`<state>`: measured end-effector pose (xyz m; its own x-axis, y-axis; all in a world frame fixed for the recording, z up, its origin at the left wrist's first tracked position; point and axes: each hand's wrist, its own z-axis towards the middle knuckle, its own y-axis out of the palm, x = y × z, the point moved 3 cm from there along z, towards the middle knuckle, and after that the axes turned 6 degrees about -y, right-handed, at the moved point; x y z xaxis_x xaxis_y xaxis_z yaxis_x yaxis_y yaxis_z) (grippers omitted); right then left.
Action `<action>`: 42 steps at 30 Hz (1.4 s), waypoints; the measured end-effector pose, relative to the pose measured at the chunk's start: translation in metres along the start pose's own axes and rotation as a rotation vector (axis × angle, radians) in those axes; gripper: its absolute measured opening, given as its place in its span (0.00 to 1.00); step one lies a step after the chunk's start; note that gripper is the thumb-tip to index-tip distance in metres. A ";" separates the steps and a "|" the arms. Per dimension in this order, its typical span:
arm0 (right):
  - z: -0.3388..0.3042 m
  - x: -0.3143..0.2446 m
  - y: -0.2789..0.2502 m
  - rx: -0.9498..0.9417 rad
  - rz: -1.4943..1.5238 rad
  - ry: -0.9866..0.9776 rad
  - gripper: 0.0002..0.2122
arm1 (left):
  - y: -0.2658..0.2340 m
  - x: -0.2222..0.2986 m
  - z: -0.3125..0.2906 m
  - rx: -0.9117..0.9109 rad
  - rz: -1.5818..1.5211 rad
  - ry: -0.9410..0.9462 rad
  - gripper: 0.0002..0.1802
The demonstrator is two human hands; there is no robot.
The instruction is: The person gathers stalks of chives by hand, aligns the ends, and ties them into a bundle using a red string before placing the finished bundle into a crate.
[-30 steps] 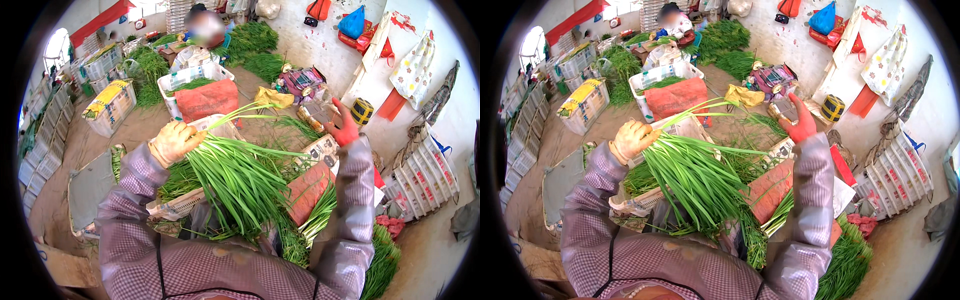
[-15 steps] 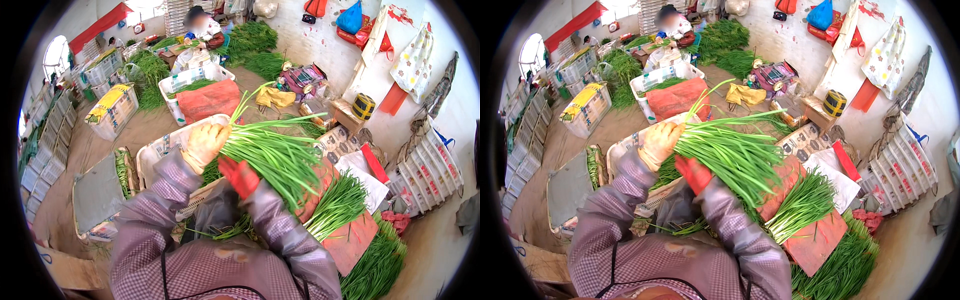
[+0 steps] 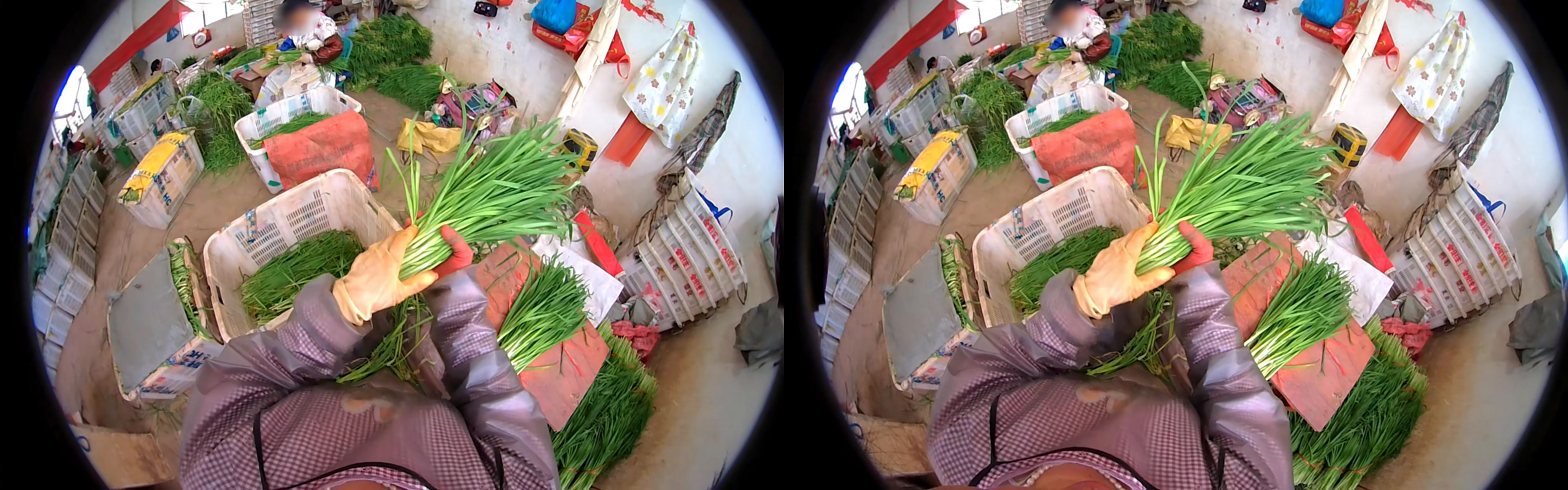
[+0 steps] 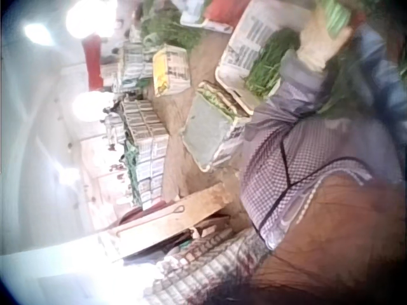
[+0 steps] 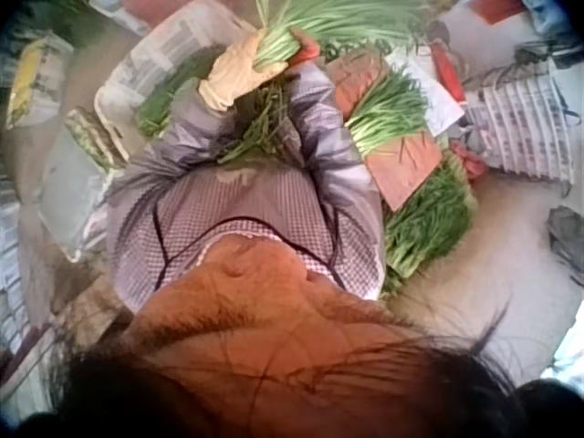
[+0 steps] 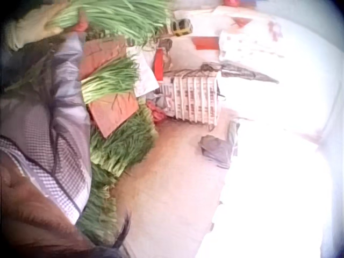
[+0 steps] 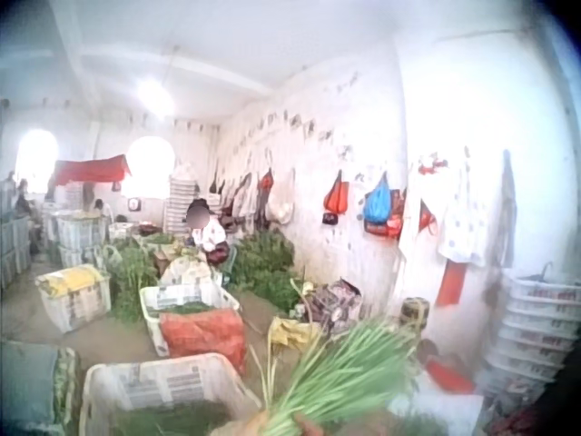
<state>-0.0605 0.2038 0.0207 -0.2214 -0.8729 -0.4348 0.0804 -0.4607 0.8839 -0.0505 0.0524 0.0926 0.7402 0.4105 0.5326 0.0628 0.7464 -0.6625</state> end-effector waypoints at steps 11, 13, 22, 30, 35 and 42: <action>-0.027 -0.028 -0.034 -0.046 0.147 0.037 0.31 | 0.047 -0.052 0.035 -0.114 -1.086 -0.496 0.07; -0.030 -0.036 -0.037 -0.142 0.201 0.062 0.31 | 0.046 -0.074 0.039 0.002 -1.160 -0.568 0.08; -0.044 -0.070 -0.056 0.036 0.059 0.000 0.31 | 0.083 -0.116 0.039 -0.422 -0.639 -0.249 0.20; -0.042 -0.067 -0.054 0.047 0.010 0.074 0.28 | 0.074 -0.018 0.019 -0.516 -0.442 0.103 0.20; -0.049 -0.067 -0.055 0.052 0.073 0.093 0.27 | 0.085 -0.032 -0.007 -0.694 -1.069 -0.461 0.21; -0.060 -0.056 -0.040 0.032 -0.017 0.375 0.24 | 0.061 -0.077 -0.004 -0.681 -1.286 -0.481 0.33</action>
<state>0.0065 0.2614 -0.0008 0.1497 -0.8661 -0.4770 0.0484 -0.4754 0.8784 -0.1004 0.0645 0.0088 -0.3256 -0.0799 0.9421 0.8558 0.3988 0.3296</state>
